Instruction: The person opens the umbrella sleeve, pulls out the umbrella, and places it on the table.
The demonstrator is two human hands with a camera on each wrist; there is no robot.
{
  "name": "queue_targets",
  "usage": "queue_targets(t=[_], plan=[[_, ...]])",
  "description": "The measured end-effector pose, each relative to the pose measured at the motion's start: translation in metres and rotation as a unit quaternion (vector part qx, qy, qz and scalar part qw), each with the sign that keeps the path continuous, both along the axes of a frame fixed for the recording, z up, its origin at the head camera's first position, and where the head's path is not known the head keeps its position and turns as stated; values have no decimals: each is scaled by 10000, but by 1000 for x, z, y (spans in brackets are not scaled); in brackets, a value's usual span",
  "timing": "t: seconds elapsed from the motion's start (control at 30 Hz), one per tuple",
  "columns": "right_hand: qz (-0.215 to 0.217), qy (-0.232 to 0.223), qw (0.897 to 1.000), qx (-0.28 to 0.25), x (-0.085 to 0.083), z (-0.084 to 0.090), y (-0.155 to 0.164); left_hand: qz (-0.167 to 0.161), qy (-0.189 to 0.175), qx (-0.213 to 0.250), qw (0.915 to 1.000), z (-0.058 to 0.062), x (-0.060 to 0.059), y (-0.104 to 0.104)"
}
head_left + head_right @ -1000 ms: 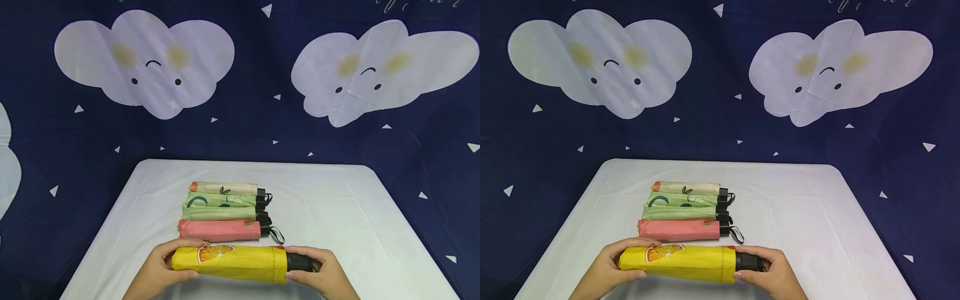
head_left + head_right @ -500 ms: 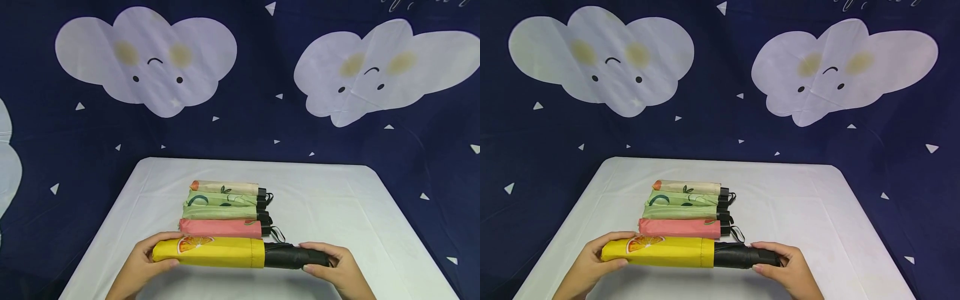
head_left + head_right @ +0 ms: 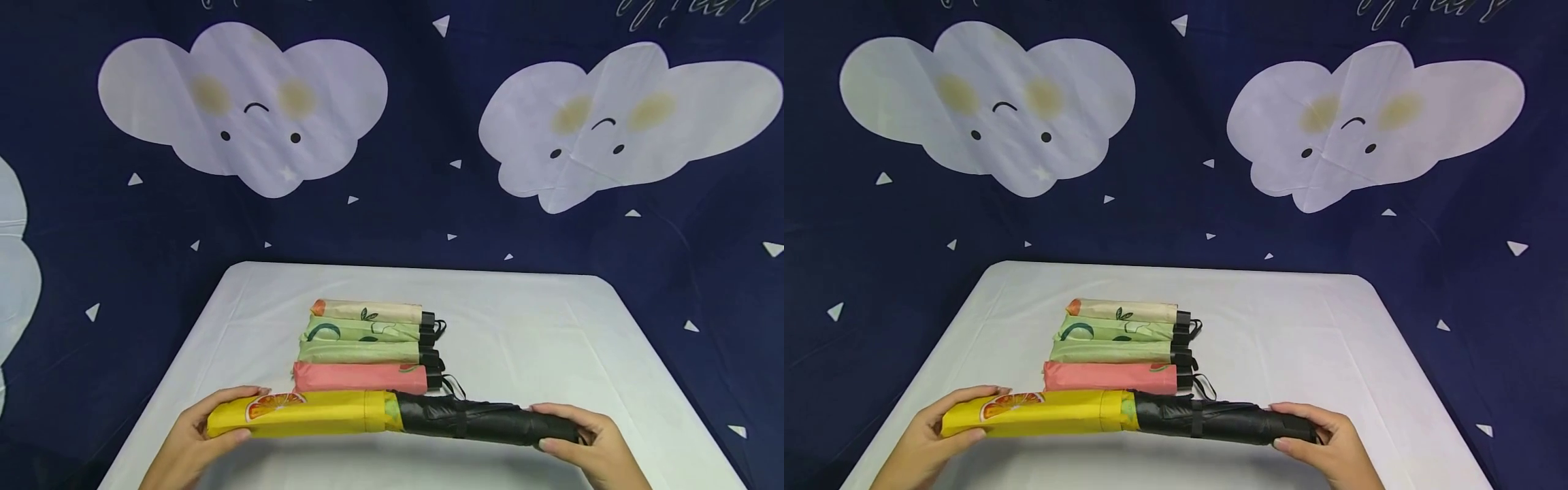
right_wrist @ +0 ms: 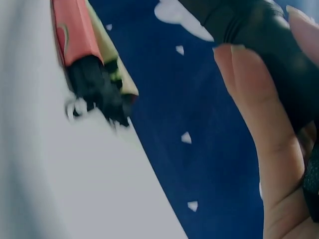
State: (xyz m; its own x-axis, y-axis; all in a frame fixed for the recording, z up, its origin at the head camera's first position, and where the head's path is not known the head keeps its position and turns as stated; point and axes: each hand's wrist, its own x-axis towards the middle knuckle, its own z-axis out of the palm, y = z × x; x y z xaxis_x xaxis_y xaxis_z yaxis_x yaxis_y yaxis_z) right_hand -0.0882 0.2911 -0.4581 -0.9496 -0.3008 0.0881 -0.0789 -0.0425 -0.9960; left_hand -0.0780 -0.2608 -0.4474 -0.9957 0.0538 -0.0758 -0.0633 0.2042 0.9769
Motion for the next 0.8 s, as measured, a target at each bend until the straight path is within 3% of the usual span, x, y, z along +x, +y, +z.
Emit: queue_targets(t=[0.17,0.3,0.4,0.5,0.6,0.7,0.8], plan=[[13,51,10000,-43,2,-10,29,-441,677,114,9967,-15,3,-22],[-359,-165,9972,641,7,-18,48,-661,1018,-184,9924,-28,6,-36],[-691,-566,9877,1285,8,-28,59,-792,1092,-283,9905,-39,7,-44],[-804,-1007,9791,1574,5,-44,66,-774,886,-253,9927,-50,7,-47],[-679,-1265,9770,1579,1,-60,71,-445,174,-230,9986,-58,6,-42],[-453,-1203,9791,1576,-3,-72,73,-296,-445,-182,9984,-62,2,-33],[-293,-1006,9807,1649,-6,-79,72,-390,-710,-99,9967,-65,-3,-28]])
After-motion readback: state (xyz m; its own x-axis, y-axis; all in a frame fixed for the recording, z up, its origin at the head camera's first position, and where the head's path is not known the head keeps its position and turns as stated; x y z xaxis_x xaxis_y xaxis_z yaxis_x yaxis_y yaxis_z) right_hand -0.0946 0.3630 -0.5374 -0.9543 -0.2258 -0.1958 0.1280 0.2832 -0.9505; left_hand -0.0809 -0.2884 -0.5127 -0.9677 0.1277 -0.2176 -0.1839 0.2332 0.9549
